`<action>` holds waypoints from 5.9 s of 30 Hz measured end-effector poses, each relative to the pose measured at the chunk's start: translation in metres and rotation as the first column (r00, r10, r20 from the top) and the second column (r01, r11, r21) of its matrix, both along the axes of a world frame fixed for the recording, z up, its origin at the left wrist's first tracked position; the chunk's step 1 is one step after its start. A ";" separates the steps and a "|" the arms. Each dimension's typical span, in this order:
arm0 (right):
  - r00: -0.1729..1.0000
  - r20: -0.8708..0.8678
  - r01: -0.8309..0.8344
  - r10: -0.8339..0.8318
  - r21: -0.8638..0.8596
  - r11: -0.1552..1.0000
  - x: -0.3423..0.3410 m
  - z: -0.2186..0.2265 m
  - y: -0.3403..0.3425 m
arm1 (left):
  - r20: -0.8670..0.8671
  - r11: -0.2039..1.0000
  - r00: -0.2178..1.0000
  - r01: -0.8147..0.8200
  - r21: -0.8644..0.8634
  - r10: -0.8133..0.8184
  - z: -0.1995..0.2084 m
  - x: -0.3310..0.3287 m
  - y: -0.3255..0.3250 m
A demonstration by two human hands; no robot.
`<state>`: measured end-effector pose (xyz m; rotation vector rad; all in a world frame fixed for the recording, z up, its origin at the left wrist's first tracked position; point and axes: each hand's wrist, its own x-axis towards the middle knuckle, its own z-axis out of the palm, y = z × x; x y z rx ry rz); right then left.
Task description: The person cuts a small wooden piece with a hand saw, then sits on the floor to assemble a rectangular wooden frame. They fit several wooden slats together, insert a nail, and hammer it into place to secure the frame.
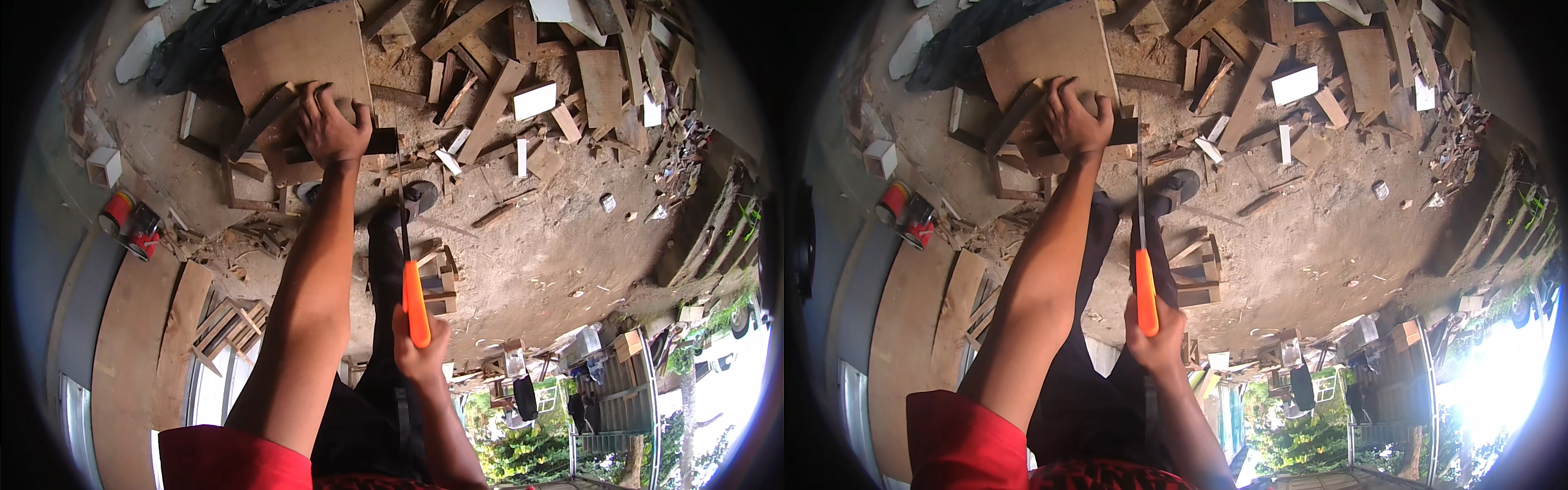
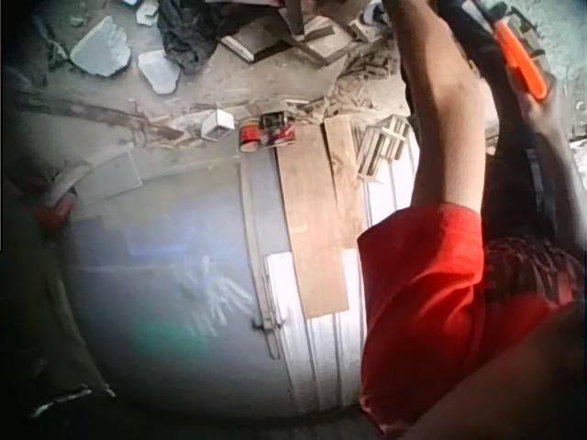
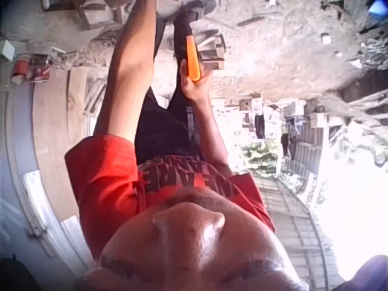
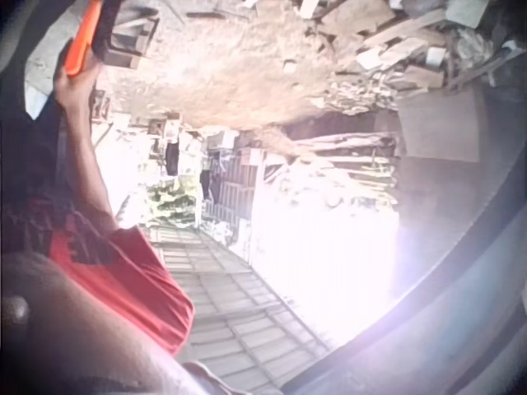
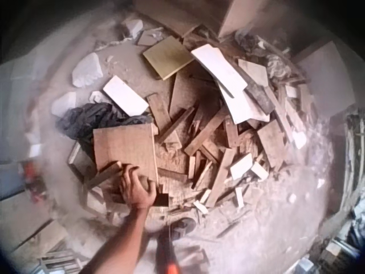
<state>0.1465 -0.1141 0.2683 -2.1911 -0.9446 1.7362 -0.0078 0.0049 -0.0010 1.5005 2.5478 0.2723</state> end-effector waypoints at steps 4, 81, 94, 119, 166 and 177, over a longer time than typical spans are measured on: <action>1.000 -0.010 0.022 -0.021 0.048 0.999 -0.002 -0.027 0.016 | 0.027 0.998 0.999 0.016 0.056 -0.017 0.001 0.000 0.007; 0.933 0.324 -0.217 0.155 0.165 0.962 0.058 0.022 -0.138 | -0.002 0.997 0.999 0.046 0.057 -0.046 -0.007 0.003 0.001; 0.480 0.831 -0.614 0.282 0.088 0.784 0.125 -0.332 -0.059 | -0.024 0.993 0.995 0.096 0.066 -0.094 -0.012 -0.001 -0.002; 0.491 -0.628 0.533 -0.604 -0.332 0.779 -0.006 -0.135 -0.006 | 0.969 0.925 0.236 -0.345 0.160 -0.080 0.137 -0.083 -0.133; 0.936 -0.002 0.079 0.352 0.975 -0.206 -0.137 0.493 -0.098 | 0.322 0.728 -0.735 -0.665 -0.168 -0.597 0.727 -0.163 -0.179; 0.833 -0.134 0.194 0.537 0.979 -0.056 -0.142 0.477 -0.102 | 0.265 0.799 -0.811 -0.574 -0.182 -0.522 0.705 -0.203 -0.203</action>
